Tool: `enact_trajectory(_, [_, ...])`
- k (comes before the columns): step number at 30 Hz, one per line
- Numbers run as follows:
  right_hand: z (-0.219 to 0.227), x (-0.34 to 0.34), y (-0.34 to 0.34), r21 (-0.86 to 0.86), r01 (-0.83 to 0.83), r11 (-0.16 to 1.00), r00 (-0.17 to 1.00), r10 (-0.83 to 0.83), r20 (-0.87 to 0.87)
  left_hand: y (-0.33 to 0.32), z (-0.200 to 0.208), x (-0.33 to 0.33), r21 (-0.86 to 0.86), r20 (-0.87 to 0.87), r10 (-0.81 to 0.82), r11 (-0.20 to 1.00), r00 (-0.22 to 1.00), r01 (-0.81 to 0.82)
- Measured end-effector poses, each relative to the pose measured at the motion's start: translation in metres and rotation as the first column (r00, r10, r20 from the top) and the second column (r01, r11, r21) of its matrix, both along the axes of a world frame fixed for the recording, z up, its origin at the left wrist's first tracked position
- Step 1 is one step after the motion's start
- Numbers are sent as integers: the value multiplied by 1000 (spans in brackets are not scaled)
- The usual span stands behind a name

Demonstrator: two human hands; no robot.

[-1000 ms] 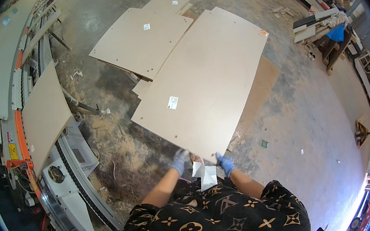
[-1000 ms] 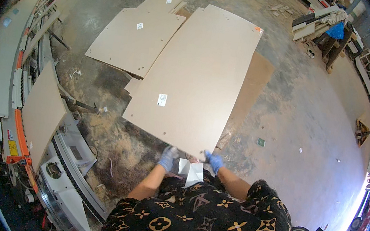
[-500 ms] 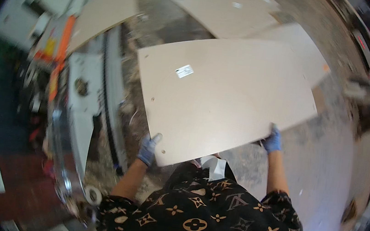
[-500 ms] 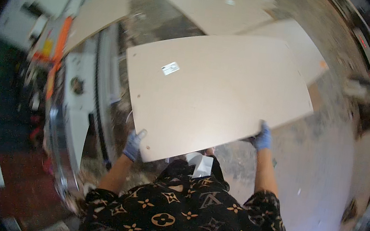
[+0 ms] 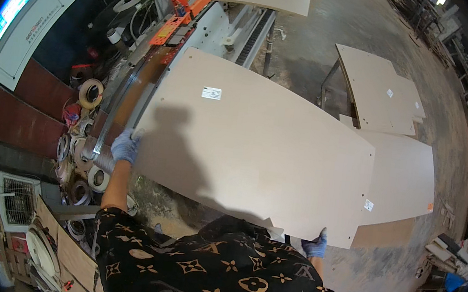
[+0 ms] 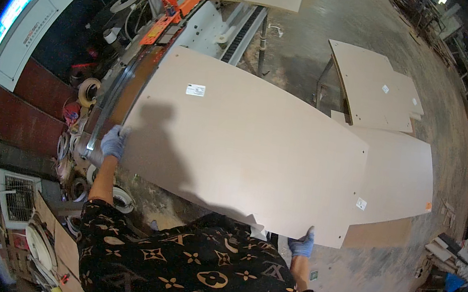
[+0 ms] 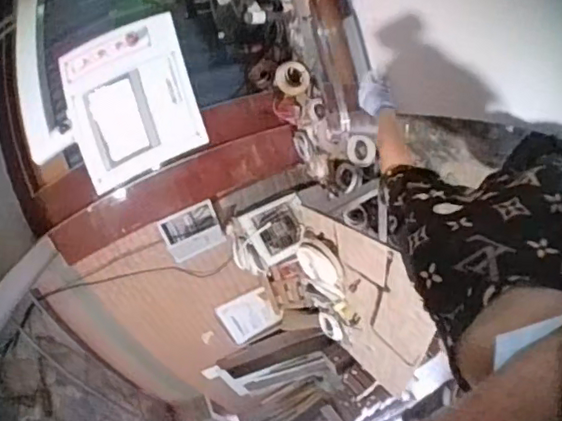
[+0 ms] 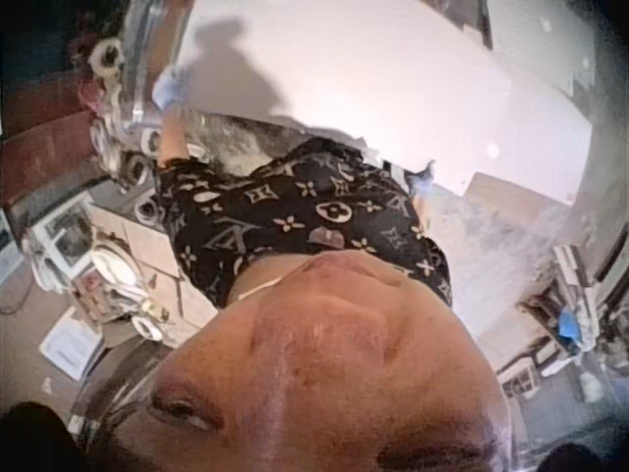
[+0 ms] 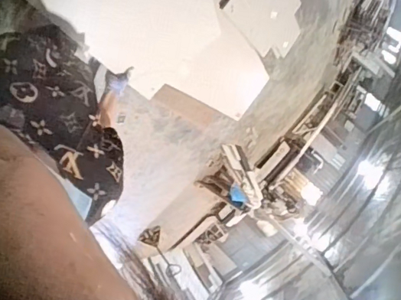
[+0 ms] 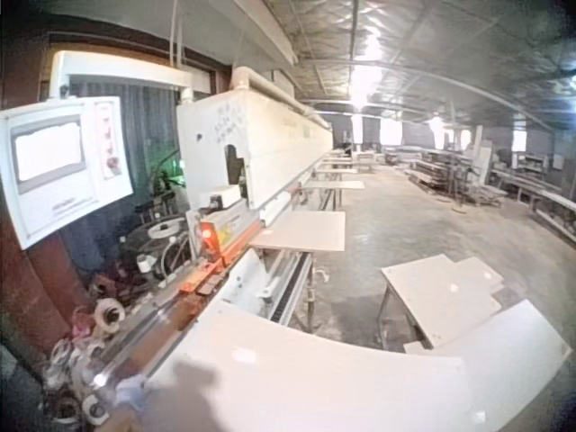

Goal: The person picks up large flat wood panels from a stack and places them one by one onto a conveyor belt. The person repeats this process for multiple panels, moving them from the floor to the machine.

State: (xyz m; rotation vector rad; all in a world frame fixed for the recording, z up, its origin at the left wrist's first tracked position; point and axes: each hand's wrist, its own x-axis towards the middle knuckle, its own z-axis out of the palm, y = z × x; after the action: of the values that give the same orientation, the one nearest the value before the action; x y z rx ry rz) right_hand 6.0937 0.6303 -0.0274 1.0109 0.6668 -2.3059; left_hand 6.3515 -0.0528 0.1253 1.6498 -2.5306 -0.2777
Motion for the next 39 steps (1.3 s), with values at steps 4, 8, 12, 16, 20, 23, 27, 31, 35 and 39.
enact_trajectory(4, [37, 14, -46, 12, -101, 995, 994, 101, 44, 6, 1, 8, -465, 37, -6, 885, 999, 22])
enact_trajectory(8, [75, 4, -87, 21, -192, 981, 981, 192, 4, 51, -40, -15, -376, -417, 156, 867, 896, -326])
enact_trajectory(12, [95, -11, -139, -97, -208, 973, 978, 210, 15, 58, -81, -43, 146, -599, 535, 805, 596, -575])
enact_trajectory(16, [107, -36, -185, -67, -341, 938, 935, 345, 81, 20, -118, -67, 776, -618, 780, 625, 98, -79])
enact_trajectory(20, [111, -68, -216, -42, -419, 907, 898, 420, 129, -37, -146, -95, 770, -627, 762, 637, -162, 16])
enact_trajectory(23, [110, -89, -224, -97, -427, 899, 885, 438, 159, -54, -159, -113, 778, -606, 771, 626, -195, 58])
enact_trajectory(27, [110, -111, -235, -128, -414, 901, 891, 430, 145, -76, -154, -145, 780, -549, 802, 593, -236, 199])
enact_trajectory(31, [115, -142, -261, -66, -408, 911, 885, 412, 217, -96, -142, -183, 766, -493, 836, 549, -242, 335])
enact_trajectory(35, [115, -189, -293, -28, -370, 929, 925, 371, 83, -116, -133, -225, 779, -501, 851, 522, -154, 348])
enact_trajectory(39, [107, -231, -320, -50, -353, 934, 926, 357, 122, -148, -126, -268, 799, -503, 864, 470, -11, 376])
